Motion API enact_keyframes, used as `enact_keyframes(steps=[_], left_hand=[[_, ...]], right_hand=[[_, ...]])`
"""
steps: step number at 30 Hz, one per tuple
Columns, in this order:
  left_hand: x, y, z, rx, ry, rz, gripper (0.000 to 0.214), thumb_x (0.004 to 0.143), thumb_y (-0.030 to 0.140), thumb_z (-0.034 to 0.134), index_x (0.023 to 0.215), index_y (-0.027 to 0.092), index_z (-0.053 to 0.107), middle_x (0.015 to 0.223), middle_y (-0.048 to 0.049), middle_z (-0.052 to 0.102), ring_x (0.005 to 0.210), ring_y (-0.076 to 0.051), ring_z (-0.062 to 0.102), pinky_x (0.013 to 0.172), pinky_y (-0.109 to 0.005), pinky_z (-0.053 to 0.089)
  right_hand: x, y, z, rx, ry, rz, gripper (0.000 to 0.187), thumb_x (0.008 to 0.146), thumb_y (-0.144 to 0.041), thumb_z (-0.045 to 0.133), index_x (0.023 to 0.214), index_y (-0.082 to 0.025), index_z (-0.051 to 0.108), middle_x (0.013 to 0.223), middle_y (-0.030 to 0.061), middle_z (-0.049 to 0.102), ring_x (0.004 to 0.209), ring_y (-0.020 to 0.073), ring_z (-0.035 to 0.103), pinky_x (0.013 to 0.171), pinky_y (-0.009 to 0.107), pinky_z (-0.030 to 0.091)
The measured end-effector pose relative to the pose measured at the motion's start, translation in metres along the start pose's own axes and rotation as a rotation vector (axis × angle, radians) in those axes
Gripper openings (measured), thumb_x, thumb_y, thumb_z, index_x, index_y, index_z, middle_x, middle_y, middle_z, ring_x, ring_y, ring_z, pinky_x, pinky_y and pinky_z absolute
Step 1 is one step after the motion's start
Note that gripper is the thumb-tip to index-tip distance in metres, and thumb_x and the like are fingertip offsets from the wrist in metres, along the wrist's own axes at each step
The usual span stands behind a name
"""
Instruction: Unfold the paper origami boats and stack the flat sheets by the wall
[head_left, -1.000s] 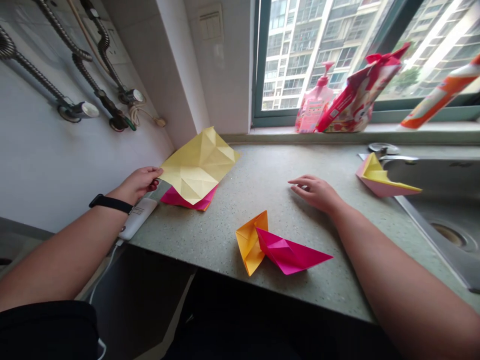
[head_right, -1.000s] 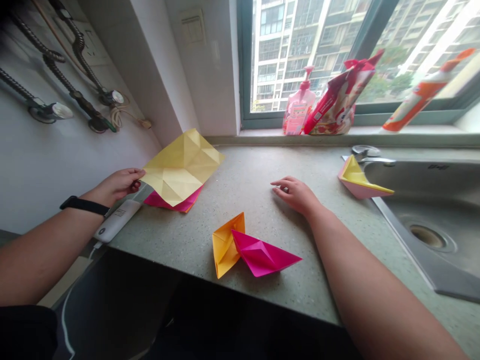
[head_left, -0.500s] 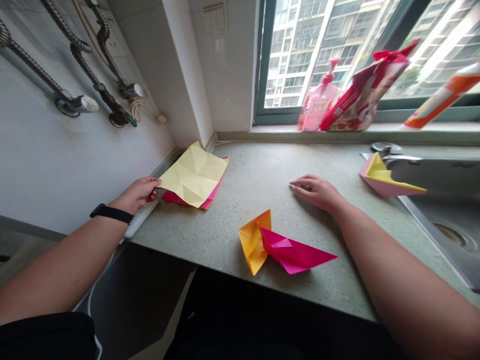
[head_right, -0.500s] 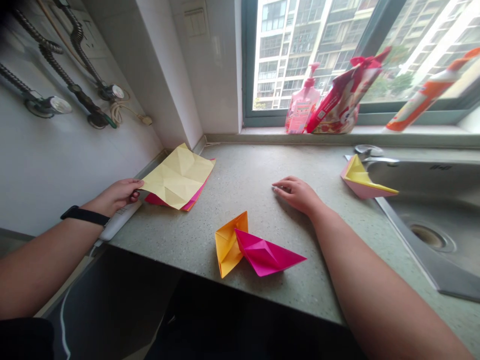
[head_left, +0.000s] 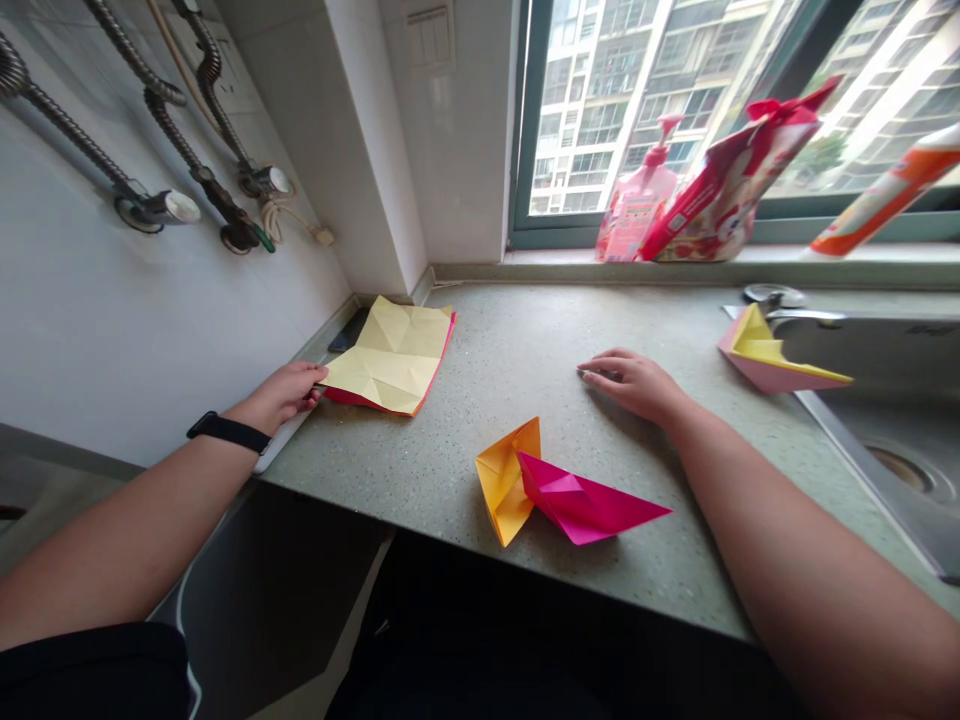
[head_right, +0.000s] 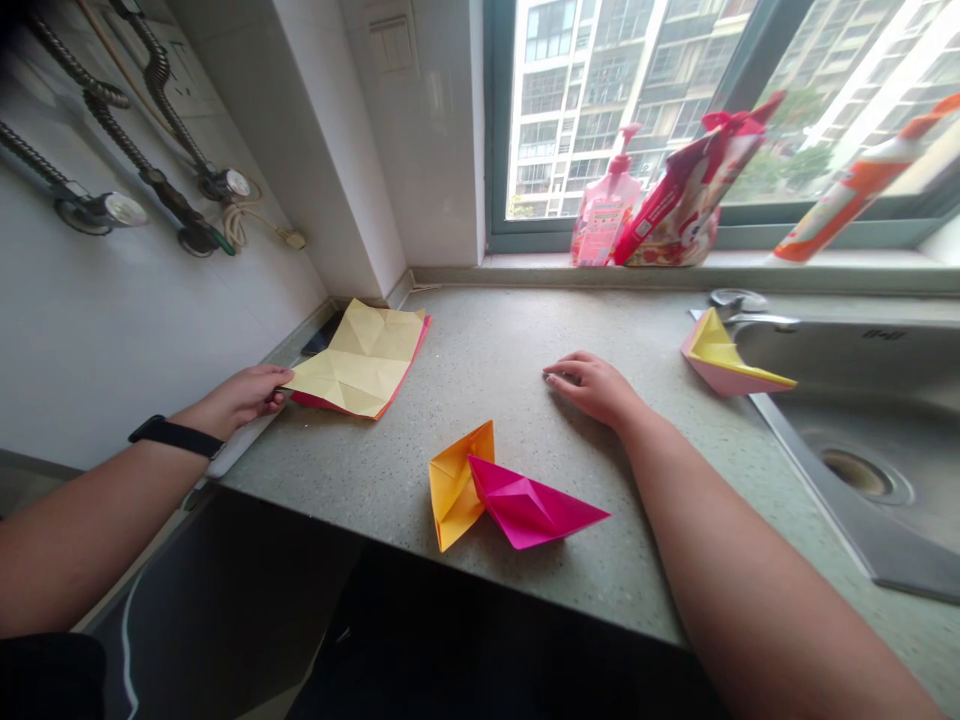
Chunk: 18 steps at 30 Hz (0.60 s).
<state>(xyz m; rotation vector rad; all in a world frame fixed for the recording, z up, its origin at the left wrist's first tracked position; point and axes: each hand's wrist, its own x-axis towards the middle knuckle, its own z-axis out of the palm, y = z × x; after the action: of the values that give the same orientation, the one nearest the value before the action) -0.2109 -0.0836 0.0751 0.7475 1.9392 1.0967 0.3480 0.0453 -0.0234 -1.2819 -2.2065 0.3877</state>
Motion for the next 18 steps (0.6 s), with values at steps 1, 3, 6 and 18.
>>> enact_keyframes(steps=[1, 3, 6, 18], left_hand=[[-0.0007, 0.0003, 0.0008, 0.025, 0.006, 0.003, 0.019, 0.078, 0.012, 0.082, 0.086, 0.017, 0.066, 0.066, 0.0032, 0.062, 0.043, -0.006, 0.048, 0.04, -0.016, 0.039], [-0.0014, 0.0004, 0.0015, 0.089, 0.027, 0.006, 0.016, 0.081, 0.011, 0.079, 0.088, 0.017, 0.065, 0.065, 0.003, 0.062, 0.042, -0.007, 0.048, 0.041, -0.017, 0.039], [0.0001, -0.0015, -0.0001, 0.173, 0.033, -0.004, 0.016, 0.084, 0.013, 0.076, 0.093, 0.019, 0.064, 0.06, 0.0041, 0.059, 0.042, -0.009, 0.047, 0.042, -0.018, 0.039], [0.0056, -0.0062, 0.0015, 0.251, 0.05, 0.059, 0.028, 0.076, 0.026, 0.086, 0.093, 0.022, 0.064, 0.061, 0.0034, 0.058, 0.044, -0.013, 0.047, 0.048, -0.023, 0.036]], right_hand=[[0.0002, 0.0001, -0.0001, 0.0, -0.003, 0.0, 0.032, 0.099, -0.051, 0.066, 0.109, -0.031, 0.089, 0.118, 0.0107, 0.078, 0.105, 0.0308, 0.076, 0.097, 0.05, 0.063], [0.0005, 0.0002, -0.0001, 0.001, -0.006, 0.006, 0.031, 0.098, -0.051, 0.066, 0.108, -0.031, 0.089, 0.118, 0.0105, 0.078, 0.105, 0.0308, 0.076, 0.097, 0.05, 0.063], [0.0008, 0.0003, 0.0002, 0.006, -0.005, 0.013, 0.031, 0.098, -0.05, 0.066, 0.108, -0.032, 0.089, 0.117, 0.0102, 0.078, 0.105, 0.0305, 0.075, 0.097, 0.05, 0.063], [0.0005, 0.0007, 0.0005, 0.001, -0.002, 0.007, 0.03, 0.098, -0.05, 0.067, 0.106, -0.032, 0.089, 0.118, 0.0101, 0.077, 0.107, 0.0313, 0.076, 0.099, 0.05, 0.063]])
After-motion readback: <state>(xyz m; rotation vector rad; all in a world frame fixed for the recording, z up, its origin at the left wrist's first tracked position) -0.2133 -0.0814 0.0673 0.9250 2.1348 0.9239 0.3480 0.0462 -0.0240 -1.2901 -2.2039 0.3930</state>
